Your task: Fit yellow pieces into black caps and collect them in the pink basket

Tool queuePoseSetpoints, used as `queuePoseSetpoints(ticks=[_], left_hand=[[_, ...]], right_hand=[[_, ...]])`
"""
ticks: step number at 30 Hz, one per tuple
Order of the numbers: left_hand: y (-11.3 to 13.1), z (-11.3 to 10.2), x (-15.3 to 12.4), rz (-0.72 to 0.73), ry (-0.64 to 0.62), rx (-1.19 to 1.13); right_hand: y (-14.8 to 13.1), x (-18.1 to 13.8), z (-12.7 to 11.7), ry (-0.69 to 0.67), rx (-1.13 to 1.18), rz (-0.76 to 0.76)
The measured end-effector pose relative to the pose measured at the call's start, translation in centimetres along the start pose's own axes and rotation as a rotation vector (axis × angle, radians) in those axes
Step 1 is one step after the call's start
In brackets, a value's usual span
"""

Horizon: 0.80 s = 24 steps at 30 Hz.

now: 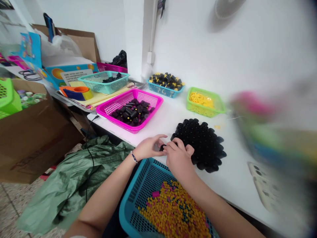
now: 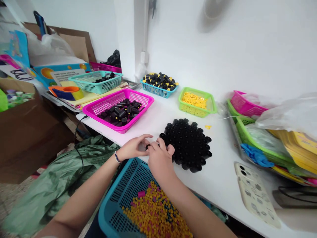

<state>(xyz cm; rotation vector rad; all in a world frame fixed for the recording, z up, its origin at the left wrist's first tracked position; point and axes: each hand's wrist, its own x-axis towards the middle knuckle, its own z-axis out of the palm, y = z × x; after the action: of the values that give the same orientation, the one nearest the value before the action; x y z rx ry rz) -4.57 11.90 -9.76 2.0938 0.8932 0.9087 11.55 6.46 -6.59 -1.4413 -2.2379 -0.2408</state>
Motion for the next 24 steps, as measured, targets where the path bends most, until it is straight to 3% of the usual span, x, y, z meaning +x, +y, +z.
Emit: queuePoseSetpoints(ticks=[8, 12, 14, 19, 21, 24], left_hand=[[-0.2, 0.0, -0.1, -0.013, -0.022, 0.018], [-0.1, -0.1, -0.1, -0.005, -0.023, 0.043], [0.1, -0.1, -0.2, 0.004, -0.014, 0.051], [0.6, 0.1, -0.7, 0.089, 0.029, 0.177], [0.6, 0.2, -0.7, 0.121, 0.042, 0.219], [0.3, 0.4, -0.5, 0.155, 0.054, 0.227]], right_hand=[[-1.0, -1.6, 0.5, 0.063, -0.141, -0.013], [-0.9, -1.1, 0.8, 0.015, -0.119, -0.029], [-0.5, -0.7, -0.1, 0.020, -0.069, -0.011], [1.0, -2.4, -4.9, 0.215, 0.064, 0.164], [1.7, -4.6, -6.1, 0.184, 0.100, 0.188], [2.6, -8.4, -6.1, 0.023, 0.132, 0.134]])
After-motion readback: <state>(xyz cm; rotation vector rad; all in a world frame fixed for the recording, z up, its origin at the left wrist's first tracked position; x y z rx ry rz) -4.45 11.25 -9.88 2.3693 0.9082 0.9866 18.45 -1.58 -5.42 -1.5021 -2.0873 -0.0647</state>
